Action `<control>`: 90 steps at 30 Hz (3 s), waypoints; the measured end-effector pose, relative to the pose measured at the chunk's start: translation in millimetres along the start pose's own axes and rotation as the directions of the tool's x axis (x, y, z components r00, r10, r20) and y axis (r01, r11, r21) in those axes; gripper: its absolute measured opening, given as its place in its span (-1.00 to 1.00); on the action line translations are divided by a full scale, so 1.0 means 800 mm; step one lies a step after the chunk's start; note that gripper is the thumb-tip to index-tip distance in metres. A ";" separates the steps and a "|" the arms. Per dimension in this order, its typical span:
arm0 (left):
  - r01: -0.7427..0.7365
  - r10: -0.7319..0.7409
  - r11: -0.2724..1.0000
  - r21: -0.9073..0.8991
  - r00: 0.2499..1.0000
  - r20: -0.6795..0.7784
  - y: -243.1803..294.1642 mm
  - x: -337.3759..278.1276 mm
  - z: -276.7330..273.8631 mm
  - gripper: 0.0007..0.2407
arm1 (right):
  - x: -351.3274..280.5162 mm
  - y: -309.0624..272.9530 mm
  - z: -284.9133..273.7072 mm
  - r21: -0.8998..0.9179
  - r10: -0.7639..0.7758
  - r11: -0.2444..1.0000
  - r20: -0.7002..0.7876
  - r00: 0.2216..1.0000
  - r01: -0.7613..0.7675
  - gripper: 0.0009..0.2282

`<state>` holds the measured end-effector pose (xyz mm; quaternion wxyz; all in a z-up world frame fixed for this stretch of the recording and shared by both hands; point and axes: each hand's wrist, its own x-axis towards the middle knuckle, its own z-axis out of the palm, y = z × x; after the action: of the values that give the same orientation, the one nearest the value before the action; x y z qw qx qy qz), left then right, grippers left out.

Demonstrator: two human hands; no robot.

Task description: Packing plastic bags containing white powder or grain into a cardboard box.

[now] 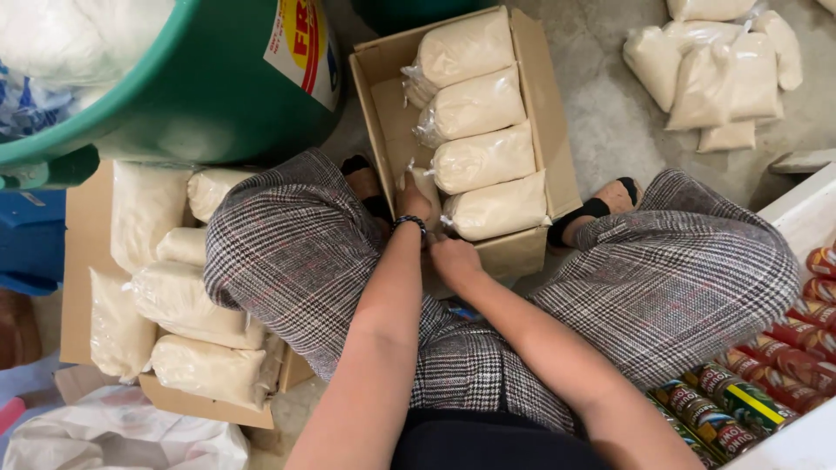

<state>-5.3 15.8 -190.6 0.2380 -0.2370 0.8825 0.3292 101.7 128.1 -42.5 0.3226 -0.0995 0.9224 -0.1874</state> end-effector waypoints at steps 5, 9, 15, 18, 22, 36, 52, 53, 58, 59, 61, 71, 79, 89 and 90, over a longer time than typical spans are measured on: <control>-0.241 0.191 0.909 -0.340 0.966 -0.174 -0.081 0.101 0.083 -0.37 | 0.025 0.019 0.049 -0.288 -0.349 0.914 -0.203 0.915 0.285 -0.77; -0.158 0.113 0.919 -0.361 0.984 -0.141 -0.057 0.078 0.052 -0.47 | 0.029 0.018 0.041 -0.162 -0.336 0.936 -0.154 0.929 0.312 -0.78; -0.052 0.042 0.990 -0.131 0.996 -0.081 -0.035 0.037 0.029 -0.53 | 0.054 0.026 0.042 -0.035 -0.269 0.962 0.082 0.960 0.272 -0.74; -0.055 0.054 0.997 -0.047 0.998 -0.025 -0.018 0.010 0.012 -0.53 | 0.072 0.029 0.050 -0.029 -0.208 0.975 0.212 0.955 0.219 -0.75; -0.265 0.288 0.952 0.155 0.946 -0.151 0.039 -0.071 -0.026 -0.52 | 0.083 0.047 0.078 0.079 -0.148 0.988 0.276 0.950 0.131 -0.70; -0.114 -0.029 0.891 0.440 0.952 0.306 0.046 -0.091 -0.034 -0.34 | 0.084 0.040 0.090 0.134 -0.130 0.986 0.227 0.965 0.102 -0.71; -0.251 0.186 0.876 0.411 0.963 0.193 0.039 -0.067 -0.032 -0.55 | 0.086 0.054 0.120 -0.035 -0.188 0.981 0.023 0.982 0.189 -0.77; -0.259 0.157 0.839 0.478 0.957 0.242 0.031 -0.060 -0.024 -0.53 | 0.079 0.049 0.104 -0.110 -0.241 0.962 0.096 0.966 0.251 -0.76; -0.291 0.144 0.795 0.533 0.943 0.299 0.038 -0.066 -0.040 -0.50 | 0.075 0.038 0.066 -0.142 -0.283 0.936 0.245 0.927 0.323 -0.72; -0.292 0.141 0.797 0.528 0.941 0.308 0.041 -0.068 -0.042 -0.50 | 0.072 0.037 0.056 -0.148 -0.280 0.932 0.282 0.917 0.330 -0.71; -0.302 0.146 0.795 0.527 0.937 0.317 0.044 -0.071 -0.045 -0.48 | 0.073 0.036 0.054 -0.171 -0.268 0.927 0.319 0.909 0.333 -0.73; -0.307 0.176 0.798 0.519 0.942 0.287 0.031 -0.066 -0.033 -0.47 | 0.053 0.031 0.044 -0.153 -0.209 0.953 0.289 0.934 0.261 -0.79; -0.231 0.171 0.890 0.394 0.968 0.182 0.037 -0.061 -0.043 -0.61 | 0.013 0.021 -0.007 0.032 -0.149 0.989 0.222 0.964 0.146 -0.79; -0.427 0.222 0.899 -0.099 0.640 -0.736 0.103 -0.106 -0.140 -0.45 | -0.007 0.164 -0.180 0.554 0.342 0.830 -0.598 0.725 0.065 -0.66; -0.433 0.226 0.896 -0.100 0.637 -0.737 0.064 -0.069 -0.114 -0.45 | 0.005 0.194 -0.159 0.553 0.343 0.831 -0.603 0.721 0.067 -0.66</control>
<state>-16.1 1.4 -73.3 -0.2184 -0.2082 0.8803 0.3661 8.3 303.6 -16.6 -0.0095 0.1429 0.8887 -0.4355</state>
